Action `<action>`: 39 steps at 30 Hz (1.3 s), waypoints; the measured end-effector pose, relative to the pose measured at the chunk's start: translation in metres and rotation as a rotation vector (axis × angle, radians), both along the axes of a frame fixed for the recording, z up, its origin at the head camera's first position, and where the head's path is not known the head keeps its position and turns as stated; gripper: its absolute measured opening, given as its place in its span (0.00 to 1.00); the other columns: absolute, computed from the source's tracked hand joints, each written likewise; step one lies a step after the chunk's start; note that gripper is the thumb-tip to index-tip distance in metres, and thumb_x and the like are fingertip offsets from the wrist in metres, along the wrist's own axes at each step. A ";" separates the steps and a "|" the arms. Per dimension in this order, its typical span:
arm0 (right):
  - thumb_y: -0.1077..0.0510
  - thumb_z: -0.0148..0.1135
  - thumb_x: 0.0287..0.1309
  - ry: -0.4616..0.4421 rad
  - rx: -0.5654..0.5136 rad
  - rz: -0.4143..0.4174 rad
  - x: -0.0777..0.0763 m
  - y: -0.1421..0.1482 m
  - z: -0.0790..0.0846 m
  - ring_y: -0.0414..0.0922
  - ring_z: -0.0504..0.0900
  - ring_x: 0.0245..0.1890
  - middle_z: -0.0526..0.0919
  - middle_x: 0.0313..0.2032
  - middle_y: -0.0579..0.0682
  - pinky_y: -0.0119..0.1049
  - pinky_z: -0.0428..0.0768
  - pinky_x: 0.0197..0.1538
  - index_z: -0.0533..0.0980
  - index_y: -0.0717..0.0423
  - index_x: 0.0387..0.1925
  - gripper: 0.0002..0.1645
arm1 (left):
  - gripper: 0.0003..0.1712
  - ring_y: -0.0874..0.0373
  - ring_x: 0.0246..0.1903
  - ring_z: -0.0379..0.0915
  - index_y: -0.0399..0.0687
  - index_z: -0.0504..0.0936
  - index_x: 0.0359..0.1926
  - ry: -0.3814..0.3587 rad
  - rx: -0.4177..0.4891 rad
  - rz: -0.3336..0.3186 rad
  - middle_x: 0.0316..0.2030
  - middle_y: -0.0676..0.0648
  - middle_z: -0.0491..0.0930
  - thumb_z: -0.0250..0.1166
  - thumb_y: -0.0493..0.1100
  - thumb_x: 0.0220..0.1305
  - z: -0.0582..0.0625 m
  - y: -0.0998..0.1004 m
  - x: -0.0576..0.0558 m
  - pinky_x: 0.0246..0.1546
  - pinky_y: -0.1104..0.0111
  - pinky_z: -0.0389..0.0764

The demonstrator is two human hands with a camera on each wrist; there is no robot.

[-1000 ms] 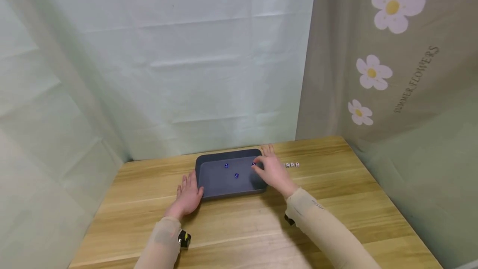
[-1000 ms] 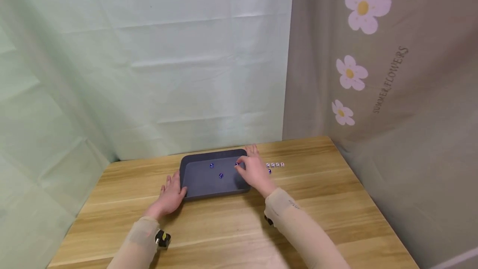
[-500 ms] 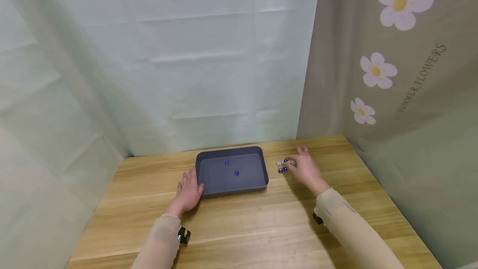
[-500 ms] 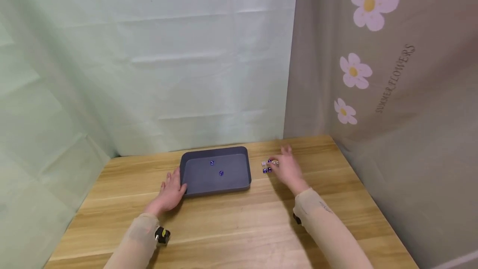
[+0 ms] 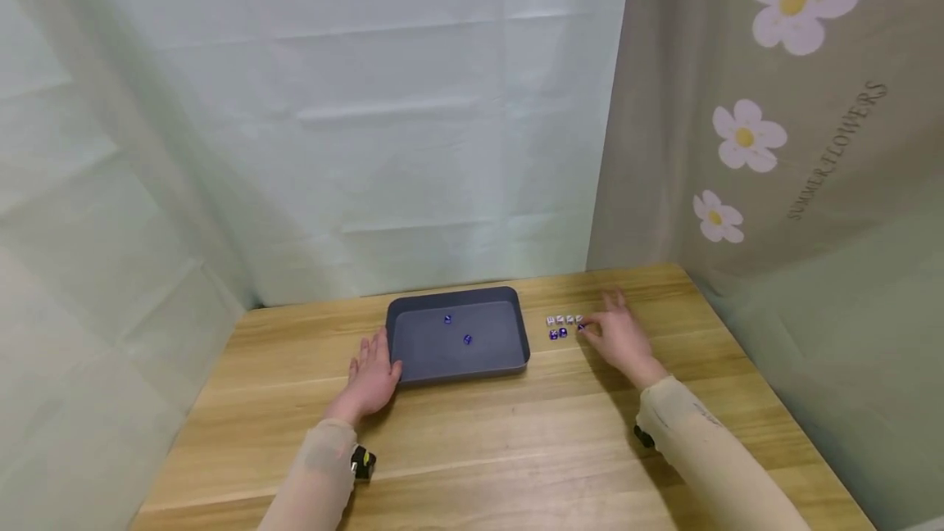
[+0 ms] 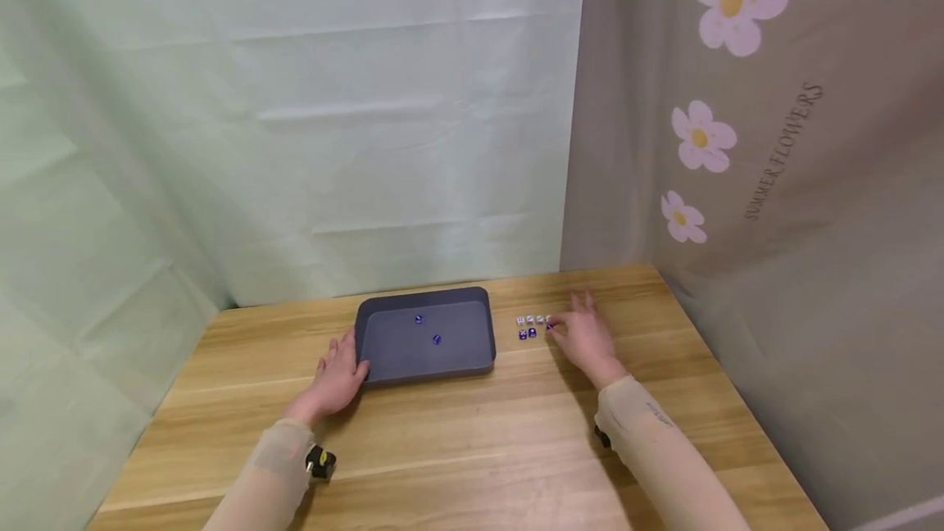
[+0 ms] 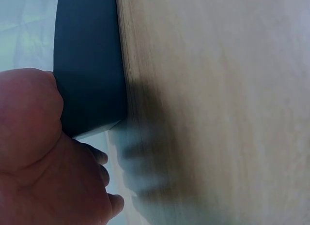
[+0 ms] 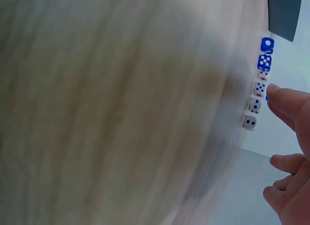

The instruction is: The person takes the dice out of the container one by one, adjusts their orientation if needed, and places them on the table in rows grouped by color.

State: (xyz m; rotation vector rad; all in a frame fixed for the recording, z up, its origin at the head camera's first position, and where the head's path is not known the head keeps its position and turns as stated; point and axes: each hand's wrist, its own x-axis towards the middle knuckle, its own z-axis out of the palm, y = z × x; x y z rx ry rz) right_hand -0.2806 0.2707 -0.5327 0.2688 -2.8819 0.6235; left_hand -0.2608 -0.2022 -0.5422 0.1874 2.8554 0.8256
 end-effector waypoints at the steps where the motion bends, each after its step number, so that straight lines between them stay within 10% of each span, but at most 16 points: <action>1: 0.51 0.75 0.66 0.000 -0.002 0.005 0.000 -0.001 0.001 0.77 0.50 0.78 0.63 0.77 0.73 0.75 0.65 0.68 0.91 0.51 0.49 0.13 | 0.46 0.27 0.81 0.20 0.29 0.32 0.83 0.003 -0.002 0.002 0.82 0.24 0.34 0.48 0.45 0.82 0.000 -0.001 -0.001 0.73 0.28 0.28; 39: 0.54 0.77 0.64 0.008 0.064 0.008 -0.002 -0.019 0.000 0.79 0.47 0.78 0.64 0.74 0.78 0.69 0.55 0.77 0.92 0.50 0.44 0.09 | 0.44 0.28 0.81 0.23 0.27 0.35 0.83 -0.024 0.000 0.015 0.83 0.25 0.36 0.50 0.42 0.84 0.020 0.007 0.011 0.75 0.29 0.32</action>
